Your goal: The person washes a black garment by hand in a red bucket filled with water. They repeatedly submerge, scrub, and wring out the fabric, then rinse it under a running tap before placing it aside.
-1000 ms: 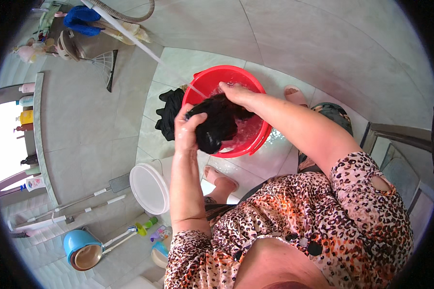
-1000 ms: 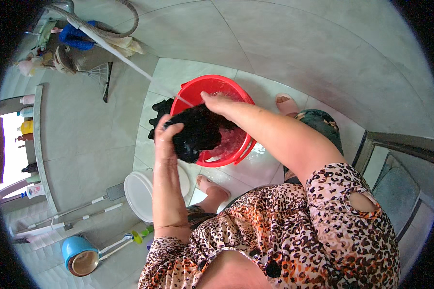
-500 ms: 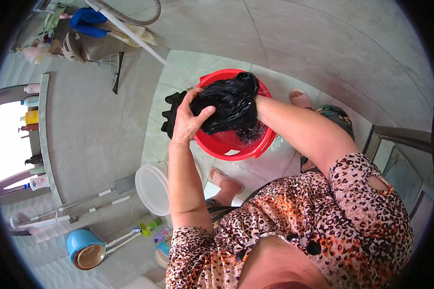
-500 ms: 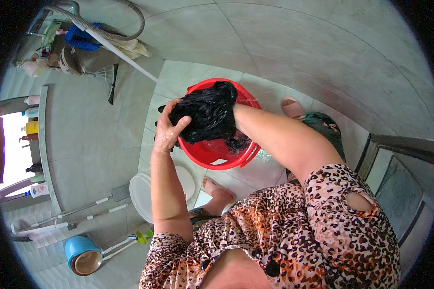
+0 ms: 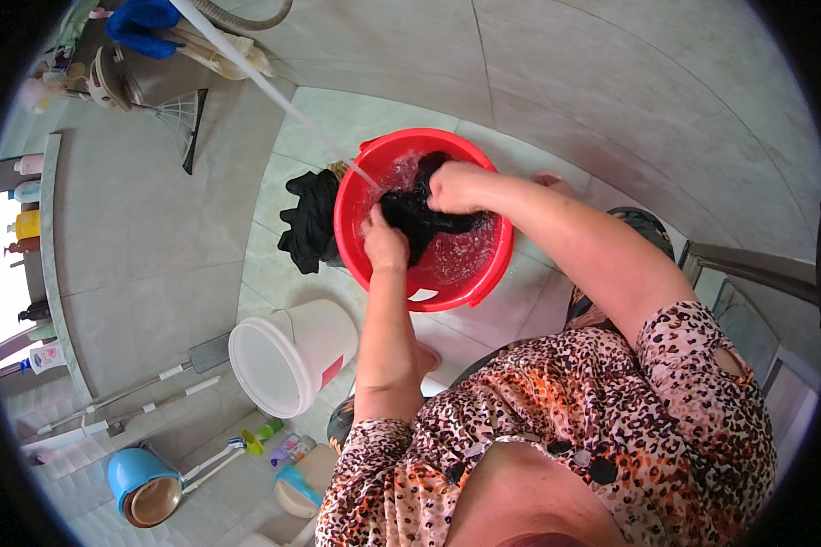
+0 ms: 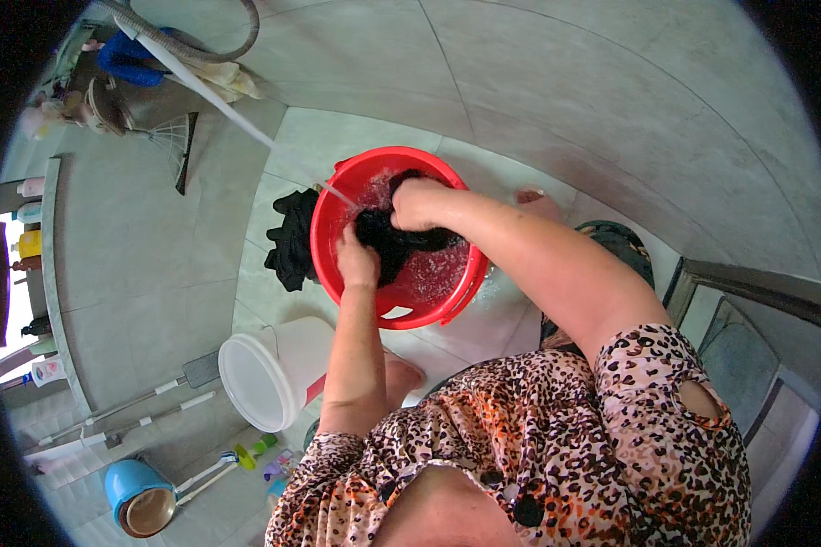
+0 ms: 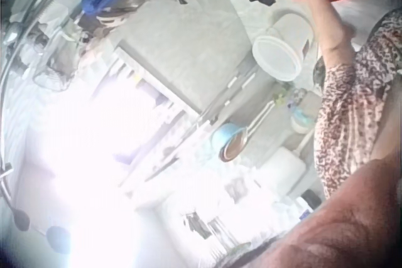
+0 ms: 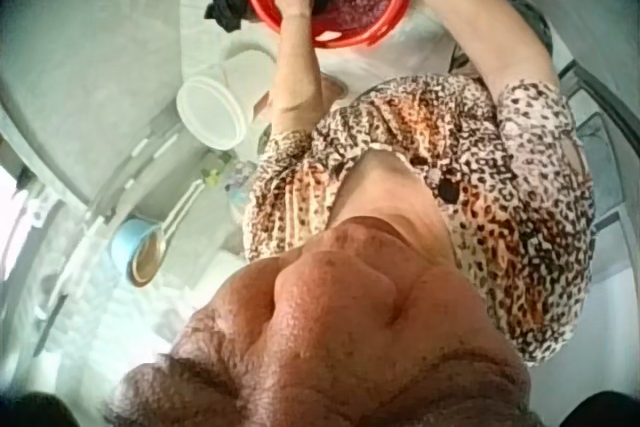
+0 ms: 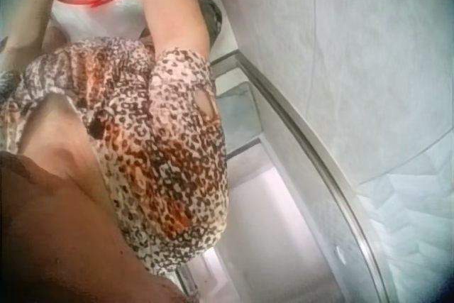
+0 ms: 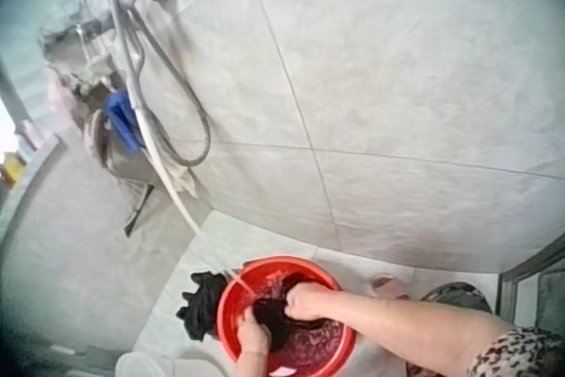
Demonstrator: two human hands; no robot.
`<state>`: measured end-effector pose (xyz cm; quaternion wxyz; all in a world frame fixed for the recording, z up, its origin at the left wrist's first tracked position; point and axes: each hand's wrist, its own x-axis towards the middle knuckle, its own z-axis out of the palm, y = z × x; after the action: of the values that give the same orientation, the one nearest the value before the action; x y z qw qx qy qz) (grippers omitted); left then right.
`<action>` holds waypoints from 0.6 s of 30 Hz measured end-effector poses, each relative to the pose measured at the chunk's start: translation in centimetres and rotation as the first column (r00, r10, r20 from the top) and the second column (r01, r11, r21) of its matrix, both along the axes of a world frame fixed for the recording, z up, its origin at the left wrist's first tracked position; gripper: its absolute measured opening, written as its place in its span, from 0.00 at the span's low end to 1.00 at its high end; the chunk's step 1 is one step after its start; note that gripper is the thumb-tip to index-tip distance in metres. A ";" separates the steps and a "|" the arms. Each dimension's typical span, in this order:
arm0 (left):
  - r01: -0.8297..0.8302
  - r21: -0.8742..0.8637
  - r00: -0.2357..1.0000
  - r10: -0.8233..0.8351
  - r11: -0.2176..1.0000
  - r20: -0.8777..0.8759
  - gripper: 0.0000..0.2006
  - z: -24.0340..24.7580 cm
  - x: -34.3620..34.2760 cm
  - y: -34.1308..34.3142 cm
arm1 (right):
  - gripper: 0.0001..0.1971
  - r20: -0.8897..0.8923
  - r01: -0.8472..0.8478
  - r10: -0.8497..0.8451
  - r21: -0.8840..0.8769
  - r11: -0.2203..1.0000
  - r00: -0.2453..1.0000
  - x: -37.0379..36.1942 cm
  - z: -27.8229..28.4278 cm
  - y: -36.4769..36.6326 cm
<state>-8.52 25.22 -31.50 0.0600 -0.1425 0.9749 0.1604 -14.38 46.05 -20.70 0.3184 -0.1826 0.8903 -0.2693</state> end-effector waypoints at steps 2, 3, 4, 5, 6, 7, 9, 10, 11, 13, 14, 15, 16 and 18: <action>-0.033 0.014 0.961 0.028 0.999 0.277 0.43 -1.9 -0.8 2.0 | 0.19 0.001 -0.147 0.150 0.172 0.974 0.989 1.7 -1.1 -0.5; -0.030 0.023 0.923 0.019 0.999 0.384 0.48 -3.0 -0.9 2.4 | 0.21 0.019 -0.207 0.209 0.256 0.944 0.978 2.7 -0.5 -0.9; -0.048 0.056 0.864 0.014 0.997 0.503 0.50 -2.9 -1.6 3.7 | 0.22 -0.037 -0.139 0.154 0.264 0.954 0.987 3.3 -0.1 -0.8; -0.047 0.082 0.835 -0.006 0.996 0.550 0.50 -4.2 -1.8 3.7 | 0.23 -0.098 -0.076 0.105 0.263 0.962 0.990 3.8 0.6 -0.9; -0.023 0.083 0.813 -0.030 0.996 0.582 0.47 -5.6 -2.1 3.6 | 0.22 -0.076 -0.098 0.115 0.203 0.974 0.990 3.6 1.1 -1.0; 0.022 0.078 0.796 -0.065 0.997 0.602 0.45 -6.9 -2.4 3.8 | 0.22 -0.053 -0.157 0.165 0.135 0.978 0.985 2.9 0.3 -0.9; 0.106 0.042 0.775 -0.110 0.993 0.623 0.41 -9.1 -2.6 3.6 | 0.23 0.023 -0.210 0.209 0.098 0.973 0.978 2.1 1.0 -1.3; 0.137 0.031 0.765 -0.125 0.990 0.632 0.39 -10.1 -2.7 3.3 | 0.23 0.001 -0.211 0.212 0.106 0.972 0.977 2.2 2.0 -1.2; 0.167 0.027 0.765 -0.146 0.986 0.627 0.37 -10.5 -2.6 2.8 | 0.22 -0.012 -0.186 0.188 0.109 0.977 0.982 2.5 2.1 -1.1; 0.211 0.022 0.768 -0.180 0.977 0.615 0.33 -10.9 -2.9 1.3 | 0.22 -0.007 -0.225 0.227 0.105 0.969 0.974 2.7 2.6 -1.2; 0.236 0.022 0.769 -0.201 0.972 0.606 0.32 -10.8 -3.2 0.5 | 0.22 -0.005 -0.277 0.279 0.104 0.955 0.960 2.6 3.0 -1.2; 0.265 0.039 0.775 -0.237 0.963 0.586 0.30 -10.8 -3.6 -0.1 | 0.21 -0.004 -0.333 0.336 0.102 0.937 0.942 2.2 3.1 -1.1; 0.278 0.061 0.803 -0.266 0.959 0.533 0.28 -10.1 -4.1 -1.4 | 0.21 -0.055 -0.315 0.322 0.103 0.943 0.945 2.2 3.1 -1.2; 0.269 0.168 0.871 -0.314 0.948 0.376 0.25 -8.5 -2.9 -4.9 | 0.21 -0.092 -0.297 0.302 0.068 0.953 0.949 2.1 3.1 -1.4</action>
<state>-11.43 20.32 -40.03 0.2885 -0.0197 0.9419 0.1707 -12.26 44.62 -17.56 0.3150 -0.3204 0.8741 -0.1844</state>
